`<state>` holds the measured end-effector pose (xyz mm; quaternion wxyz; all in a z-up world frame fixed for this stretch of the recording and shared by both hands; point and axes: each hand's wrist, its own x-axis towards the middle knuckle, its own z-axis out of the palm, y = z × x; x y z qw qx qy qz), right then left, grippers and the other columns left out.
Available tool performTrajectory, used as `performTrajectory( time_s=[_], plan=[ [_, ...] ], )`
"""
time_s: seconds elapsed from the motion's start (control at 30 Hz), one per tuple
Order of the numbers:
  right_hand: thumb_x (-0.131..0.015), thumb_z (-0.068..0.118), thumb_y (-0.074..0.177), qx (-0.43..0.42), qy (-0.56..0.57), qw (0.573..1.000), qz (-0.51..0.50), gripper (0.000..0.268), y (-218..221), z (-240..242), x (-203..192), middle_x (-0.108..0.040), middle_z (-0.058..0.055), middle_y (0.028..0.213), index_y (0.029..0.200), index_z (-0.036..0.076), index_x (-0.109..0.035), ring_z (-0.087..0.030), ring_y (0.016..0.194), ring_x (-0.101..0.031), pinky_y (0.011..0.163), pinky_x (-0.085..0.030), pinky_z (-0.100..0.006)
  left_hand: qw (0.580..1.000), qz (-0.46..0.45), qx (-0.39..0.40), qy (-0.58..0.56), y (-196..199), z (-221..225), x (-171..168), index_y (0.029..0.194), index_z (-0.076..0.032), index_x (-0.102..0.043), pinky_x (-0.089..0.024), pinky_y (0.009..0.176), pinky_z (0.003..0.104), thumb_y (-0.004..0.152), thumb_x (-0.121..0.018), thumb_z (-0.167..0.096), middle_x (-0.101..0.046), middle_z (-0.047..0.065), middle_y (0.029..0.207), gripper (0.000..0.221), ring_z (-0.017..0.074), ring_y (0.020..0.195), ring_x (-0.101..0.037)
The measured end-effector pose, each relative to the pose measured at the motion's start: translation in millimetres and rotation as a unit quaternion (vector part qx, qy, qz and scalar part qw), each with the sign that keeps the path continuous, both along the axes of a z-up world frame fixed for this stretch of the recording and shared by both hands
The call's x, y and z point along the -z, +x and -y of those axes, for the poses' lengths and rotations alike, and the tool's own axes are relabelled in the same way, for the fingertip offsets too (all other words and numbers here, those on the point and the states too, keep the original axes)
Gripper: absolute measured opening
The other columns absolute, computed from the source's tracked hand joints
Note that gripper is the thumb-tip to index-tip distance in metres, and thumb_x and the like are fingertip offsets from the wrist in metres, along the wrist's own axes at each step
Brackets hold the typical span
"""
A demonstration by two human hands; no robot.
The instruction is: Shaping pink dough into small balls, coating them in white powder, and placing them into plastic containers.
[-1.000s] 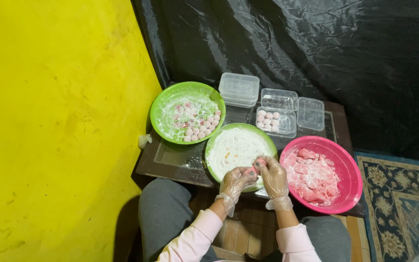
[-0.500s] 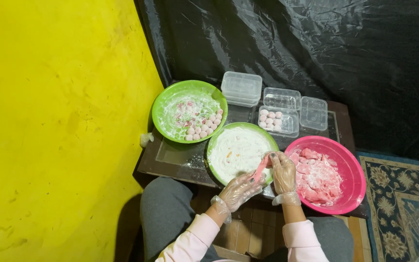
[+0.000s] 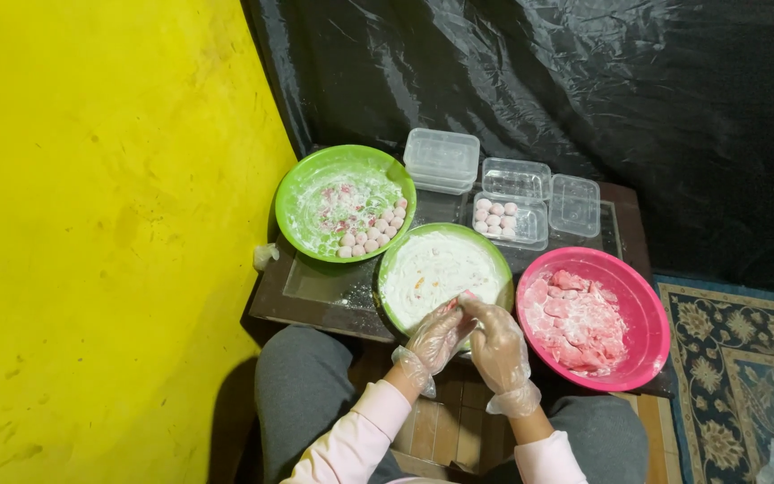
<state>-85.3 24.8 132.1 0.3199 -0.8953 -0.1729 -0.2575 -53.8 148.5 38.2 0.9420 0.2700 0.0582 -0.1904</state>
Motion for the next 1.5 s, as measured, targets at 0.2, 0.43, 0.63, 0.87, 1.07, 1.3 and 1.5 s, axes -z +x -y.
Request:
performTrajectory(
  time_s=[0.2, 0.43, 0.63, 0.87, 1.07, 1.3, 1.5],
  plan=[
    [-0.079, 0.026, 0.082, 0.063, 0.298, 0.888, -0.344, 0.053, 18.6, 7.8, -5.1, -0.071, -0.020, 0.120, 0.131, 0.009, -0.068, -0.029, 0.102, -0.068, 0.093, -0.055, -0.044, 1.000, -0.004, 0.007, 0.029, -11.0, -4.7, -36.8, 0.132, -0.005, -0.065, -0.052, 0.108, 0.042, 0.097, -0.069, -0.013, -0.075, 0.012, 0.117, 0.036, 0.0212, 0.112, -0.071],
    [-0.086, 0.010, 0.074, 0.066, 0.395, 0.841, -0.364, 0.035, 25.8, 7.7, 16.7, -0.071, -0.016, 0.091, 0.107, 0.004, -0.075, -0.021, 0.081, -0.065, 0.073, -0.058, -0.033, 0.972, -0.012, -0.031, 0.234, -11.2, -7.8, -35.6, 0.118, -0.001, -0.061, -0.062, 0.087, 0.036, 0.090, -0.079, -0.016, -0.066, 0.011, 0.103, 0.036, 0.0192, 0.086, -0.071],
    [-0.075, 0.015, 0.088, 0.089, 0.359, 0.868, -0.332, 0.010, 29.8, 11.5, 11.0, -0.065, -0.008, 0.067, 0.092, 0.006, -0.076, -0.014, 0.062, -0.056, 0.057, -0.047, -0.026, 0.946, 0.008, -0.030, 0.323, -11.3, -7.7, -28.7, 0.109, -0.001, -0.066, -0.065, 0.073, 0.028, 0.089, -0.077, -0.016, -0.074, 0.013, 0.084, 0.027, 0.0163, 0.073, -0.075],
    [-0.067, 0.026, 0.099, 0.111, 0.308, 0.897, -0.298, 0.020, 52.8, 30.9, 42.3, -0.061, -0.011, 0.057, 0.096, 0.010, -0.078, -0.018, 0.054, -0.058, 0.052, -0.049, -0.033, 0.983, 0.007, 0.001, 0.183, -18.4, -10.0, -21.8, 0.126, 0.008, -0.064, -0.062, 0.089, 0.040, 0.093, -0.077, -0.017, -0.076, 0.025, 0.097, 0.043, 0.0256, 0.090, -0.077],
    [-0.072, 0.017, 0.096, 0.105, 0.323, 0.919, -0.202, 0.014, 40.9, 21.4, 14.6, -0.071, -0.020, 0.082, 0.100, 0.007, -0.081, -0.022, 0.076, -0.065, 0.072, -0.053, -0.038, 0.998, -0.042, 0.003, 0.054, -25.4, -8.6, -39.4, 0.134, 0.008, -0.055, -0.056, 0.103, 0.045, 0.093, -0.075, -0.007, -0.067, 0.023, 0.112, 0.048, 0.0352, 0.110, -0.071],
    [-0.077, 0.016, 0.088, 0.009, 0.098, 0.995, 0.026, 0.014, 20.6, 8.5, 16.6, -0.074, -0.007, 0.092, 0.101, 0.014, -0.082, -0.026, 0.095, -0.069, 0.088, -0.055, -0.036, 1.000, -0.022, 0.002, -0.005, -7.0, 2.0, -16.8, 0.136, -0.001, -0.058, -0.050, 0.110, 0.050, 0.095, -0.075, -0.014, -0.065, 0.019, 0.131, 0.047, 0.0318, 0.120, -0.066],
    [-0.066, 0.009, 0.083, 0.001, -0.073, 0.991, 0.110, 0.023, -4.7, -3.2, -2.7, -0.075, -0.006, 0.101, 0.101, 0.015, -0.080, -0.024, 0.093, -0.070, 0.087, -0.053, -0.037, 1.000, -0.020, -0.015, -0.019, -4.4, 3.2, -27.4, 0.136, -0.006, -0.060, -0.052, 0.110, 0.047, 0.095, -0.075, -0.017, -0.068, 0.012, 0.121, 0.045, 0.0263, 0.117, -0.067]
  ],
)
